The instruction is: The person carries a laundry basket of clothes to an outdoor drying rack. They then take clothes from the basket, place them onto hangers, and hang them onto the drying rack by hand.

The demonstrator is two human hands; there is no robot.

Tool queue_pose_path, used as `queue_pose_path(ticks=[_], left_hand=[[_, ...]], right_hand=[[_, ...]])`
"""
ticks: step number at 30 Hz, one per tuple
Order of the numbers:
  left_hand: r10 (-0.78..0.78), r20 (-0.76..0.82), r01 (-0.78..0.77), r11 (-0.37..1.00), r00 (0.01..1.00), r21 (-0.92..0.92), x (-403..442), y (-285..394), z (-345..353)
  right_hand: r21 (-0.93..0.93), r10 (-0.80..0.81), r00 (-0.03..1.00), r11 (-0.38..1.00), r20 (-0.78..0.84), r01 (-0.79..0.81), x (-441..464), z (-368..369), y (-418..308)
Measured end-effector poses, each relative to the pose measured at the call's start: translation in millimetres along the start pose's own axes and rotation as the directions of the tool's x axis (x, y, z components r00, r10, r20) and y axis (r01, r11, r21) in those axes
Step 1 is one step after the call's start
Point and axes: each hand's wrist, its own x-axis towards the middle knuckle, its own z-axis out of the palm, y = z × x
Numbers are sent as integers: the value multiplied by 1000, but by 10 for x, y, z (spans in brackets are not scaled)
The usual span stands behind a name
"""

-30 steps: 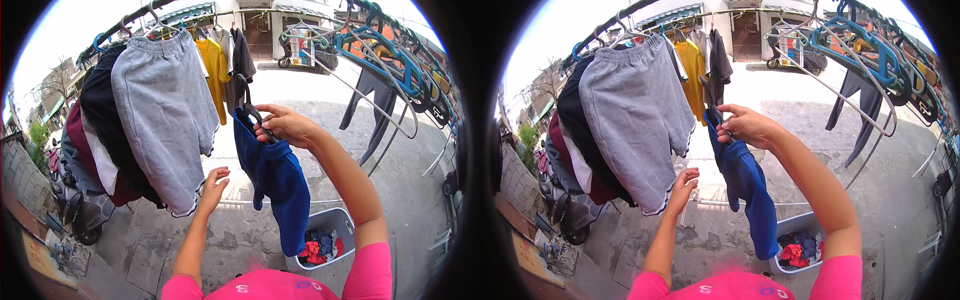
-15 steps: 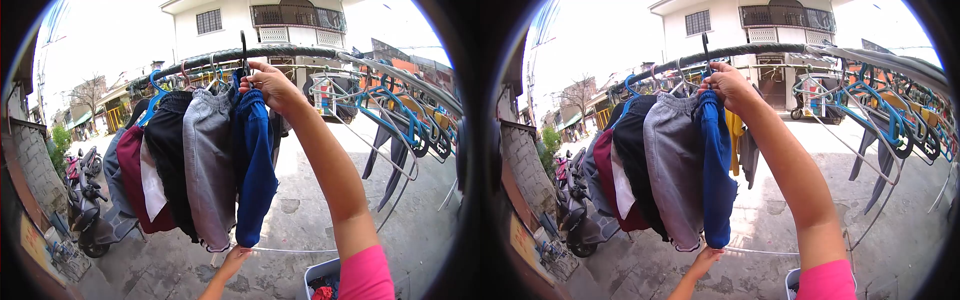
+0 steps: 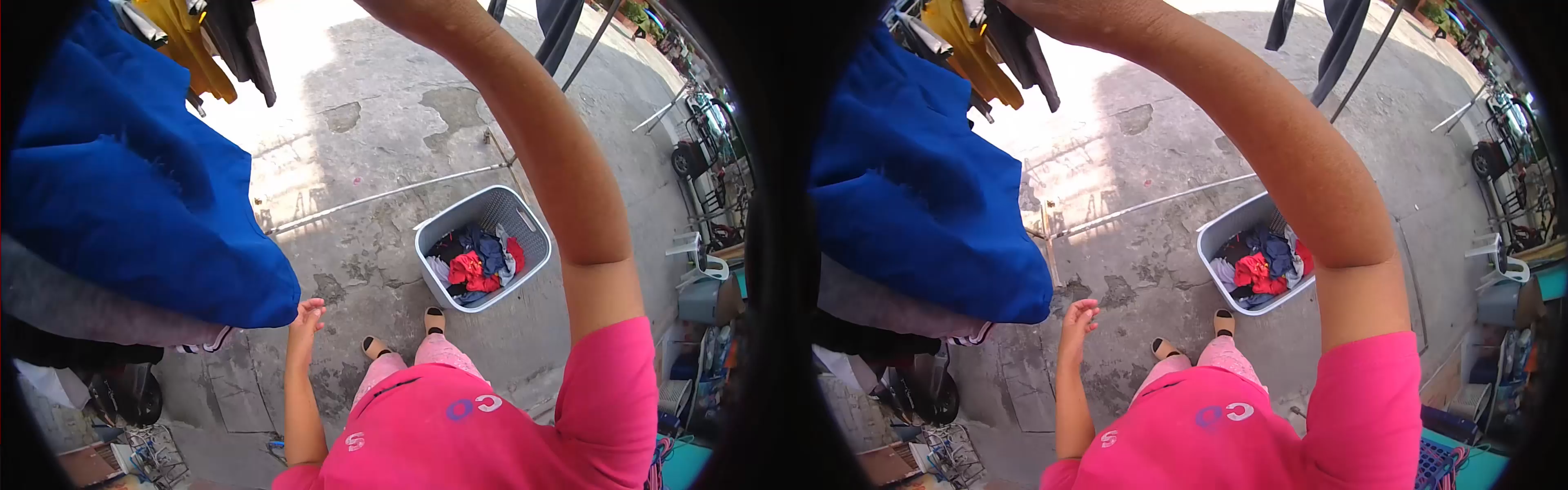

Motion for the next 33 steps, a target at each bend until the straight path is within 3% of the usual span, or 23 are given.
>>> queue_pose_path(ticks=[3, 4, 6, 9, 11, 13, 15, 17, 18, 20, 21, 22, 23, 24, 25, 26, 27, 28, 29, 30, 31, 33], left_hand=[[-244, 16, 243, 969, 970, 46, -18, -609, -5], [-309, 3, 308, 949, 951, 74, -41, -779, 2], [-393, -5, 391, 915, 920, 100, -88, -1094, 57], [-483, -61, 486, 865, 874, 122, -184, -1478, 160], [-521, -93, 529, 843, 848, 101, -261, -1662, 291], [-572, -98, 580, 807, 814, 107, -364, -1920, 409], [-614, -109, 624, 773, 781, 114, -471, -2130, 507], [-695, -73, 698, 706, 716, 124, -572, -2270, 611], [-703, -83, 707, 696, 706, 126, -605, -2332, 655], [-755, -53, 754, 642, 653, 141, -658, -2412, 739], [-758, -58, 757, 638, 649, 141, -653, -2400, 785], [-741, -70, 739, 648, 667, 183, -617, -2357, 849], [-722, -78, 718, 659, 687, 225, -567, -2283, 920], [-716, -75, 711, 667, 694, 221, -488, -2172, 1004], [-623, -46, 617, 758, 781, 211, -372, -2042, 1085], [-519, -21, 513, 836, 854, 198, -256, -1889, 1158], [-403, 12, 390, 893, 915, 227, -121, -1706, 1237], [-279, 49, 259, 932, 959, 252, 30, -1477, 1333], [-142, 64, 126, 969, 988, 211, 150, -1160, 1478], [-3, 74, -10, 986, 997, 168, 233, -786, 1641], [125, 98, -135, 986, 987, 99, 283, -399, 1775], [437, 152, -436, 899, 886, -40, 254, 407, 1956]], right_hand=[[-290, 251, 952, 937, 177, -193, -1080, -112, 924], [-300, 460, 830, 878, 315, -373, -1509, -228, 1183], [-368, 815, 389, 551, 429, -749, -2414, -458, 1654], [-536, 950, 158, 285, 270, -795, -4224, -699, 2411], [-614, 982, -33, 89, 185, -784, -5289, -803, 2598], [-721, 970, -223, -222, -96, -656, -6100, -790, 2573], [-557, 817, -486, -571, -310, -604, -6358, -744, 2461], [-203, 521, -812, -853, -262, -482, -6723, -627, 2502], [-208, 515, -820, -856, -252, -473, -6921, -525, 2485], [90, 463, -864, -869, -196, -486, -7336, -305, 2445], [87, 461, -867, -871, -191, -483, -7991, -251, 2472], [-21, 693, -621, -674, -366, -739, -8556, -166, 2546], [-180, 827, -282, -411, -486, -894, -9015, 88, 2613], [-304, 911, -191, -310, -364, -901, -8100, -129, 2457], [-307, 913, -172, -295, -370, -905, -7782, -308, 2440], [-590, 937, 72, -154, -341, -792, -7566, -468, 2420], [-815, 925, 294, -28, -240, -579, -7369, -620, 2379], [-817, 886, 413, 72, -210, -572, -7168, -800, 2323], [-465, 905, 216, 24, -367, -885, -6949, -943, 2290], [132, 881, -228, -190, -415, -973, -6445, -1090, 2175], [426, 885, -316, -153, -342, -891, -6269, -1231, 2118], [610, 870, -342, -63, -354, -790, -5486, -1364, 1859]])
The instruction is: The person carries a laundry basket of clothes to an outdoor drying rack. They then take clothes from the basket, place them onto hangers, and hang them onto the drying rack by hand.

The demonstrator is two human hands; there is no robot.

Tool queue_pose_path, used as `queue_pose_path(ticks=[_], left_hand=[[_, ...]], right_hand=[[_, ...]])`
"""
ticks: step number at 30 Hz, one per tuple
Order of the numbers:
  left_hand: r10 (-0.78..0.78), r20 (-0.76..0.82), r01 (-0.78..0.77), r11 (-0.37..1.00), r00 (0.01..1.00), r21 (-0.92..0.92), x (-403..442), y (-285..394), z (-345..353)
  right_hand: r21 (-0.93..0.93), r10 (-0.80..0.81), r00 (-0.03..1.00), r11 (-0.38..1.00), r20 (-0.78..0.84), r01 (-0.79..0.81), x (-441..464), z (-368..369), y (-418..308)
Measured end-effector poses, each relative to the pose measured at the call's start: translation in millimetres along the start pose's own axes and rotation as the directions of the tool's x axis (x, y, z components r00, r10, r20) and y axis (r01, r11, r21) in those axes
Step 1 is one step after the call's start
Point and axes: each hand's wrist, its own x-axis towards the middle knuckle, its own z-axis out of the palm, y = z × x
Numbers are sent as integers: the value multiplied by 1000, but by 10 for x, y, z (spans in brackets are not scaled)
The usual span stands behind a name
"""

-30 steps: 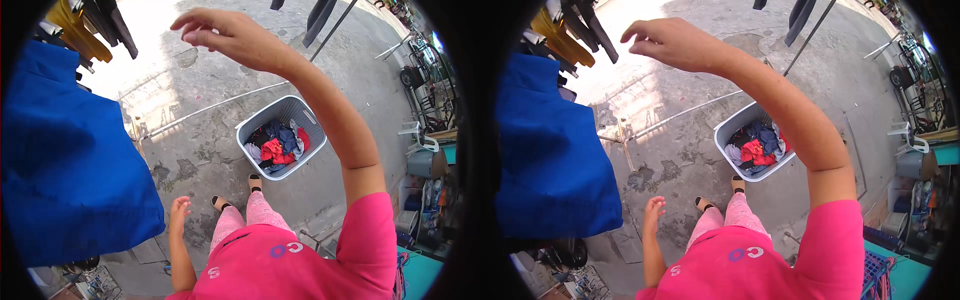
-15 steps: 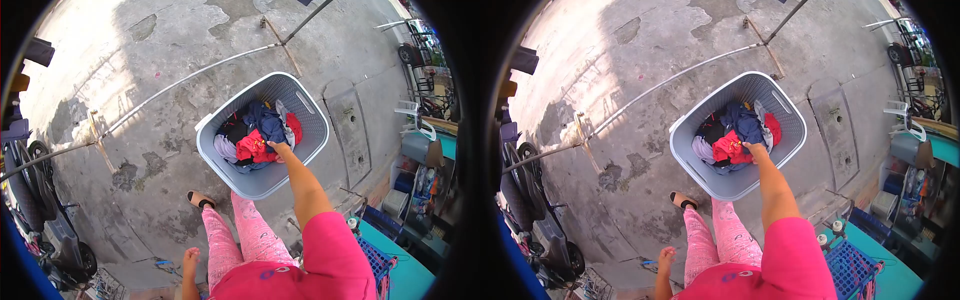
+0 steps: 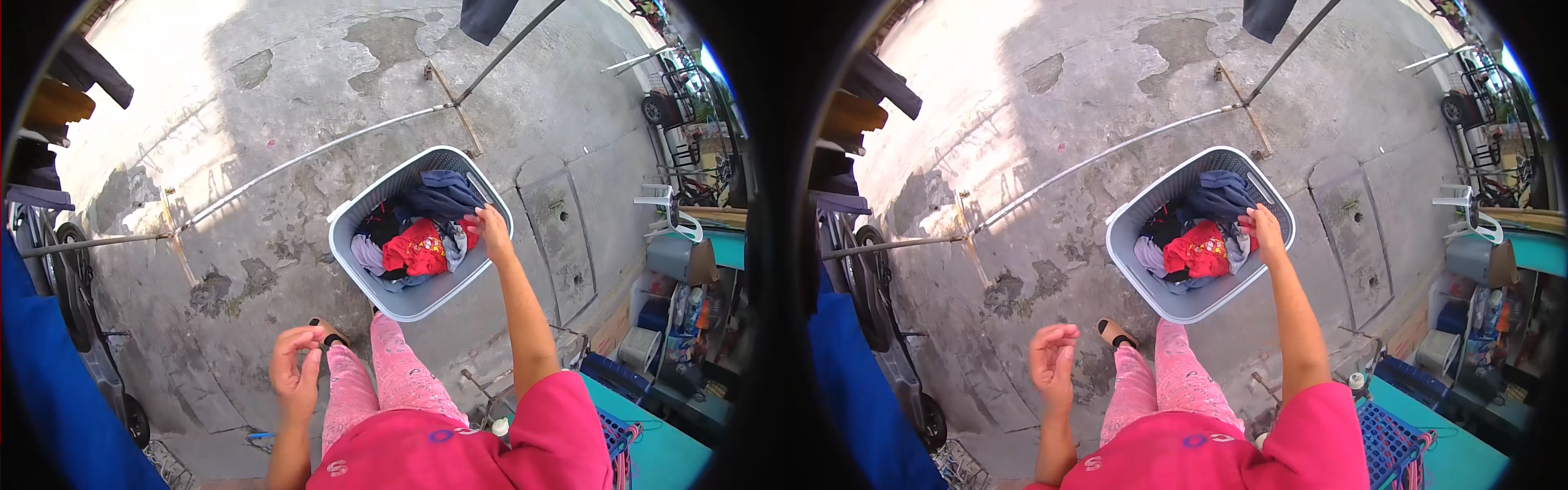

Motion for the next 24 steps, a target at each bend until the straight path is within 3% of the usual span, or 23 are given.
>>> queue_pose_path(ticks=[1, 3, 4, 8, 10, 12, 15, 17, 18, 19, 20, 22, 23, 24], left_hand=[[201, 35, -200, 979, 979, -42, 99, 380, 40], [589, 17, -570, 788, 808, -232, 169, 1066, 51], [603, 12, -584, 777, 798, -235, 124, 1300, 36], [703, -142, -646, 529, 697, -550, -152, 2055, -43], [727, -219, -643, 374, 651, -668, -302, 2256, -105], [748, -222, -648, 338, 625, -683, -418, 2362, -191], [851, -229, -659, 169, 472, -733, -485, 2319, -260], [872, -57, -790, 411, 486, -455, -398, 2054, -133], [836, 230, -841, 531, 498, -107, -245, 1921, -77], [809, 218, -837, 511, 546, 198, -90, 1618, 183], [704, 206, -707, 554, 680, 441, -11, 1484, 316], [612, 75, -553, 647, 787, 525, 244, 1001, 385], [621, 77, -558, 634, 780, 536, 330, 927, 312], [502, 134, -498, 718, 855, 487, 399, 883, 178]], right_hand=[[36, -63, 995, 998, 80, 60, -137, -14, -209], [83, -150, 975, 987, 163, 138, -477, 36, -658], [88, -226, 959, 973, 170, 214, -645, 64, -840], [68, -434, 879, 900, 198, 430, -1227, 203, -1436], [138, -477, 855, 878, 202, 457, -1512, 285, -1667], [348, -576, 747, 811, 331, 471, -1715, 291, -1838], [436, -641, 671, 759, 373, 483, -2280, 497, -2146], [509, -686, 609, 717, 398, 476, -2547, 577, -2248], [522, -706, 591, 699, 392, 489, -2684, 625, -2283], [555, -733, 544, 673, 409, 489, -2853, 700, -2310], [585, -754, 499, 651, 427, 484, -3024, 776, -2327], [598, -785, 471, 615, 403, 514, -3233, 859, -2351], [587, -826, 468, 557, 316, 588, -3257, 869, -2363], [566, -859, 459, 500, 226, 656, -3272, 866, -2370]])
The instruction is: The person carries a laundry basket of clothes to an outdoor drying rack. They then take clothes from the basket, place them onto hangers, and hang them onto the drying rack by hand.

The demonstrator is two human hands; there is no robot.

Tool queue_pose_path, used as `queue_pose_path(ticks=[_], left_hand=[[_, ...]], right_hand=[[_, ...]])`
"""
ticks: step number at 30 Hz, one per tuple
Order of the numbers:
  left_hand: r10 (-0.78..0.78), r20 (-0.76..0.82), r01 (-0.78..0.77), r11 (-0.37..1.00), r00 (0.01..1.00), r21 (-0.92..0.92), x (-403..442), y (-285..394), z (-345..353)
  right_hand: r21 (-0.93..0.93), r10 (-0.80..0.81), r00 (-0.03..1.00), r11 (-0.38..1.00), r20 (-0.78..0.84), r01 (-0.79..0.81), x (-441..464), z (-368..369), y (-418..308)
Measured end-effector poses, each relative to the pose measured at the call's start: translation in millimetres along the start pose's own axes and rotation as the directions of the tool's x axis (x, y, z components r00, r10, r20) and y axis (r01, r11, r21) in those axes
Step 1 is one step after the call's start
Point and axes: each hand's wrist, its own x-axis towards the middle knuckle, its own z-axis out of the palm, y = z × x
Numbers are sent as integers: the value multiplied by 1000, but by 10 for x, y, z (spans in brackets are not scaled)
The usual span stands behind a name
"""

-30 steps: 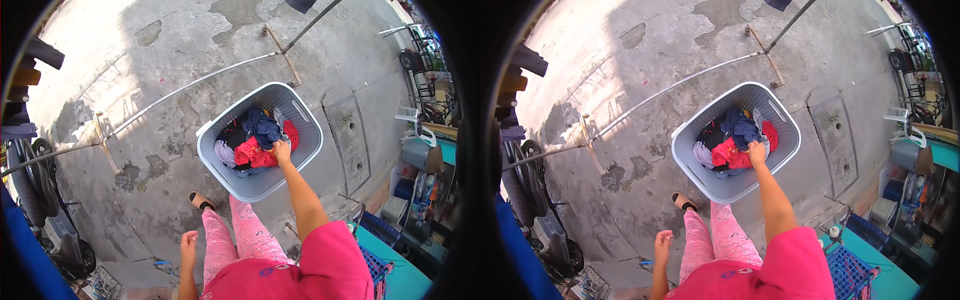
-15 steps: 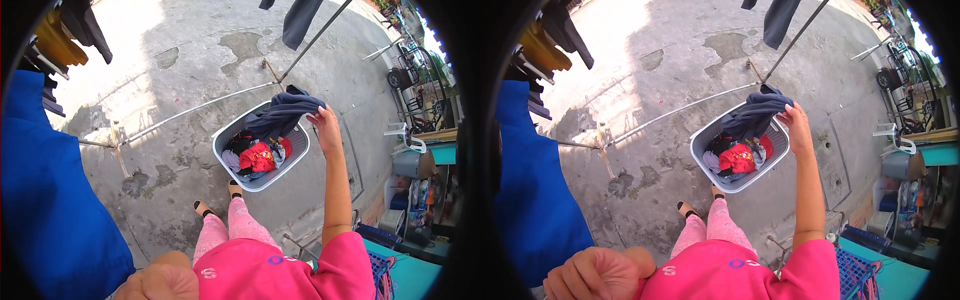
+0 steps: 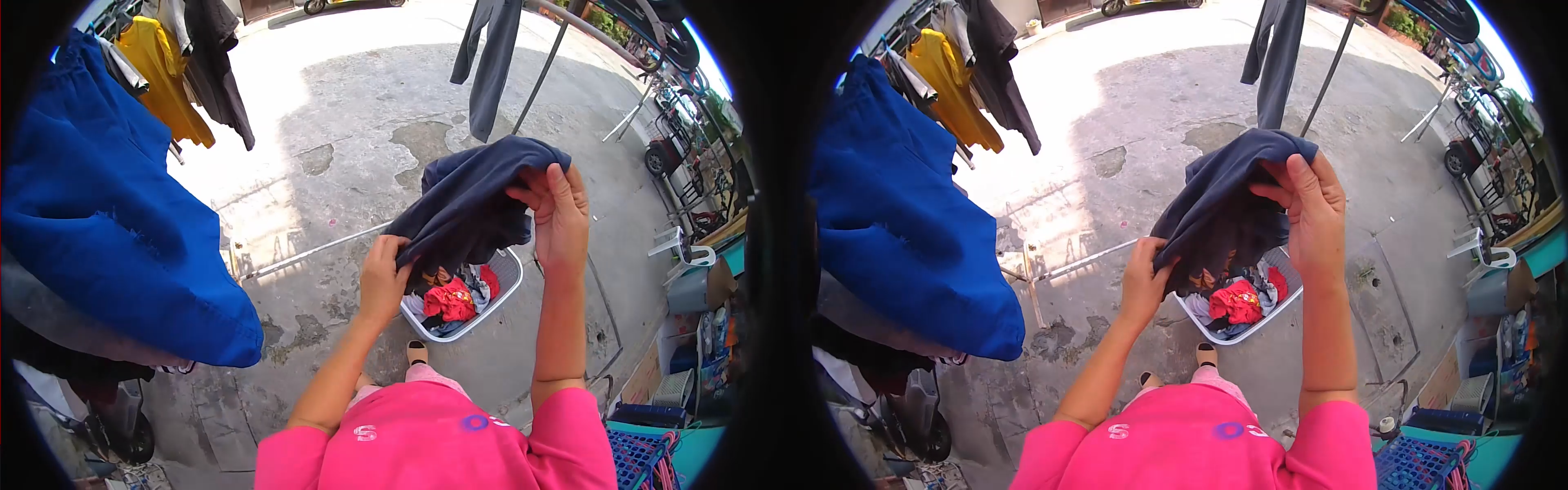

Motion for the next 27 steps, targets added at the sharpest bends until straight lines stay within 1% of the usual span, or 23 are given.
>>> queue_pose_path(ticks=[1, 2, 3, 4, 5, 6, 7, 8, 10, 11, 12, 13, 14, 15, 16, 19, 20, 22, 23, 24, 25, 26, 27], left_hand=[[-89, 124, 97, 993, 988, -63, 46, -95, -112], [-86, 121, 92, 995, 989, -49, 110, -188, -219], [-185, 212, 252, 902, 959, -350, 197, -262, -335], [-244, 327, 400, 697, 913, -595, 291, -301, -431], [-243, 323, 395, 707, 915, -586, 377, -291, -515], [-266, 399, 478, 549, 877, -685, 466, -249, -603], [-271, 476, 547, 369, 837, -752, 550, -183, -670], [-271, 473, 545, 380, 838, -747, 614, -94, -700], [-236, 538, 588, 320, 809, -743, 721, 96, -672], [-192, 566, 595, 355, 802, -722, 759, 119, -632], [-189, 570, 596, 361, 800, -717, 792, 166, -581], [-138, 591, 573, 491, 795, -656, 807, 213, -521], [-92, 617, 534, 609, 782, -586, 815, 240, -483], [-105, 634, 518, 685, 766, -513, 843, 205, -446], [-111, 641, 526, 684, 760, -505, 846, 212, -454], [-5, 613, 274, 897, 790, -347, 929, 148, -529], [-11, 614, 279, 897, 789, -342, 918, 94, -560], [42, 385, 88, 945, 922, -314, 899, -11, -619], [-41, 332, 198, 868, 942, -455, 850, -189, -578], [-41, 331, 197, 869, 943, -455, 767, -278, -566], [-167, 509, 411, 811, 844, -416, 662, -341, -563], [-269, 667, 603, 724, 695, -336, 571, -403, -546], [-248, 678, 591, 735, 692, -333, 509, -400, -506]], right_hand=[[-13, -21, 997, 1000, -80, 20, 42, -65, 5], [2, -23, 997, 1000, -80, 23, 89, -187, 44], [7, -18, 989, 1000, -144, 19, 140, -341, 116], [11, -13, 978, 1000, -208, 16, 183, -476, 206], [-40, 11, 970, 999, -241, -21, 201, -575, 312], [-27, 9, 970, 1000, -241, -16, 175, -649, 481], [-36, 90, 953, 994, -290, -105, 158, -684, 637], [-42, 170, 925, 980, -340, -196, 148, -746, 744], [-268, 233, 927, 911, -295, -314, -31, -459, 837], [-284, 170, 978, 938, -123, -199, -98, -441, 1095], [-408, 183, 983, 898, 9, -163, -196, -280, 1093], [-540, 196, 959, 840, 203, -58, -256, -138, 1051], [-515, 174, 919, 857, 354, 36, -293, -77, 1135], [-364, 341, 866, 909, 366, -204, -282, -116, 1272], [-201, 486, 774, 874, 405, -443, -252, -101, 1322], [-126, 428, 824, 903, 372, -411, -154, 9, 1143], [-121, 430, 822, 901, 373, -416, -131, 52, 1047], [-125, 389, 840, 920, 378, -370, -61, 149, 835], [-109, 379, 839, 924, 389, -367, -10, 175, 742], [-109, 378, 839, 924, 391, -366, 42, 196, 681], [-142, 316, 871, 949, 376, -283, 98, 212, 632], [-176, 252, 897, 964, 363, -199, 155, 223, 593], [-139, 235, 911, 970, 340, -198, 205, 234, 565]])
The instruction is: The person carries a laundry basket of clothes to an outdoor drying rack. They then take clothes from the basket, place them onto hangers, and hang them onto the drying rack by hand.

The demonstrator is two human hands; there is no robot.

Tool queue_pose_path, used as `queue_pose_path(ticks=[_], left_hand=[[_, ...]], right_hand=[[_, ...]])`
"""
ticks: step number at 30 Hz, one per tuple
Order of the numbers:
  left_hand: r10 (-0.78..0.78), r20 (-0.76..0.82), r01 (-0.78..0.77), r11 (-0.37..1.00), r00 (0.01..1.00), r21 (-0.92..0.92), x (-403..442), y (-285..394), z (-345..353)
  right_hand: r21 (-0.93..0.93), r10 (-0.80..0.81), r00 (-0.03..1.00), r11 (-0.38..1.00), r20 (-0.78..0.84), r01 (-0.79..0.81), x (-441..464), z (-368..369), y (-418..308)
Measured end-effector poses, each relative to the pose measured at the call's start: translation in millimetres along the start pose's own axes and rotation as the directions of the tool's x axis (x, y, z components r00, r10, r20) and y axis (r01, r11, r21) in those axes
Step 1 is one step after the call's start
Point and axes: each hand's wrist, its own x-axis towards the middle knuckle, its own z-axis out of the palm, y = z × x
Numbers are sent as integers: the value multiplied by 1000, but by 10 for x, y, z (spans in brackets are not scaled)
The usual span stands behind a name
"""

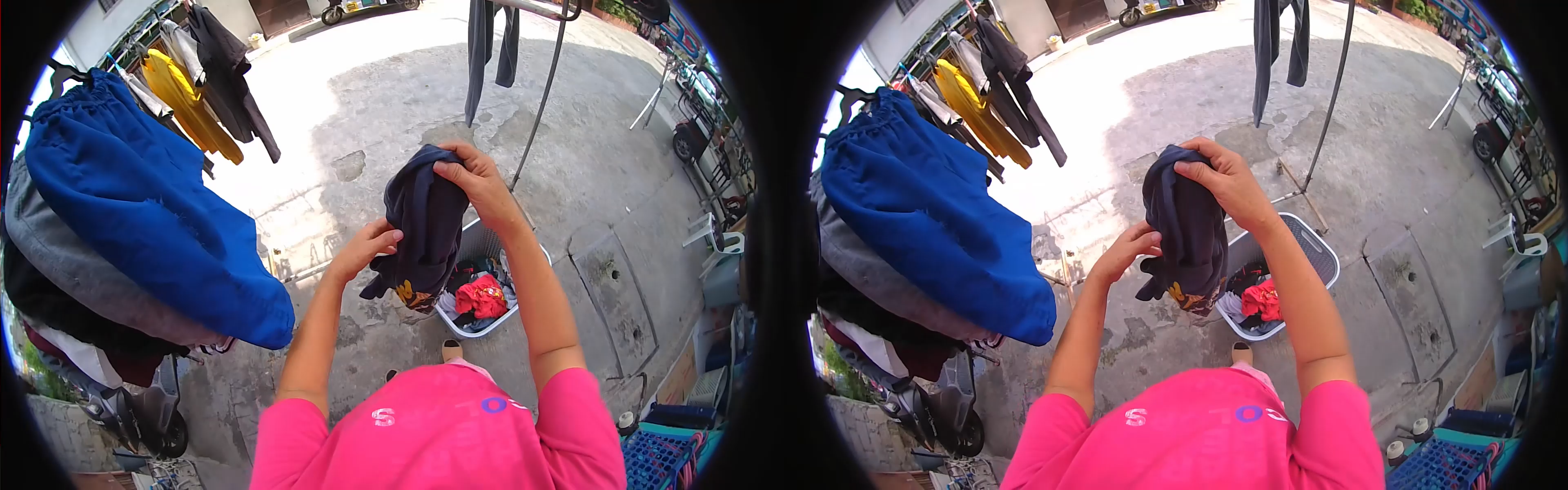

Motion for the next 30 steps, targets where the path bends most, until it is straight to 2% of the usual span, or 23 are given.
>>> queue_pose_path(ticks=[1, 4, 7, 8, 9, 11, 12, 13, 15, 16, 17, 18, 19, 20, 21, 23, 24, 25, 26, 27, 28, 29, 30], left_hand=[[-6, 3, 6, 1000, 1000, -2, 0, -29, 26], [208, -75, -215, 970, 975, -112, -6, 34, 114], [233, -134, -238, 971, 963, -18, 47, 145, 241], [293, -215, -309, 950, 932, -43, 140, 107, 295], [291, -209, -306, 951, 934, -42, 172, 105, 295], [318, -471, -351, 936, 823, 18, 224, 99, 289], [391, -545, -400, 910, 742, 109, 213, 121, 282], [475, -582, -418, 876, 660, 241, 198, 152, 258], [531, -543, -505, 836, 650, 214, 94, 258, 197], [531, -474, -571, 818, 702, 70, 35, 366, 204], [533, -477, -573, 816, 699, 72, -24, 468, 226], [471, -442, -606, 760, 763, -235, -113, 643, 286], [425, -384, -572, 635, 820, -519, -172, 751, 325], [465, -338, -573, 612, 818, -545, -178, 788, 323], [465, -343, -576, 613, 816, -541, -172, 847, 357], [533, -319, -612, 575, 784, -543, -133, 950, 457], [524, -236, -555, 611, 818, -564, -103, 926, 454], [495, -201, -512, 643, 846, -570, -28, 876, 482], [475, -202, -505, 685, 856, -525, -1, 820, 536], [456, -203, -495, 726, 866, -478, 6, 788, 575], [458, -204, -497, 726, 865, -475, 7, 755, 582], [465, -205, -498, 696, 861, -518, 6, 721, 585], [469, -206, -497, 663, 859, -560, -3, 691, 586]], right_hand=[[55, -28, 1000, 998, -9, 29, 52, -36, 8], [88, -70, 996, 993, -55, 74, 111, -89, 39], [81, -69, 998, 994, 4, 68, 128, 28, 43], [25, -68, 997, 997, 30, 67, 148, 87, 38], [-32, -68, 996, 997, 54, 70, 169, 127, 29], [-39, -93, 995, 995, 37, 95, 222, 99, 13], [4, -118, 993, 993, 21, 118, 256, 57, 8], [47, -144, 990, 989, 7, 143, 291, 19, 6], [38, -193, 980, 980, -46, 194, 333, -59, 26], [149, -171, 981, 972, -91, 184, 352, -90, 35], [260, -144, 981, 950, -130, 173, 374, -120, 54], [252, -106, 988, 959, -110, 131, 401, -168, 83], [255, -106, 989, 958, -105, 130, 404, -183, 112], [-399, -339, 933, 877, -119, 268, 410, -191, 145], [-877, -523, 852, 402, 18, 265, 414, -150, 118], [-714, -280, 945, 696, -169, 78, 322, -47, 89], [-572, -32, 988, 818, -151, -61, 275, 25, 25], [-420, 214, 973, 878, -87, -230, 218, 91, -17], [-420, 215, 973, 878, -83, -230, 165, 137, 47], [-326, 225, 974, 919, -29, -222, 128, 167, 168], [-228, 227, 974, 950, 26, -215, 123, 174, 275], [-229, 224, 974, 950, 27, -212, 139, 142, 363], [-64, 210, 977, 976, 41, -208, 143, 139, 372]])
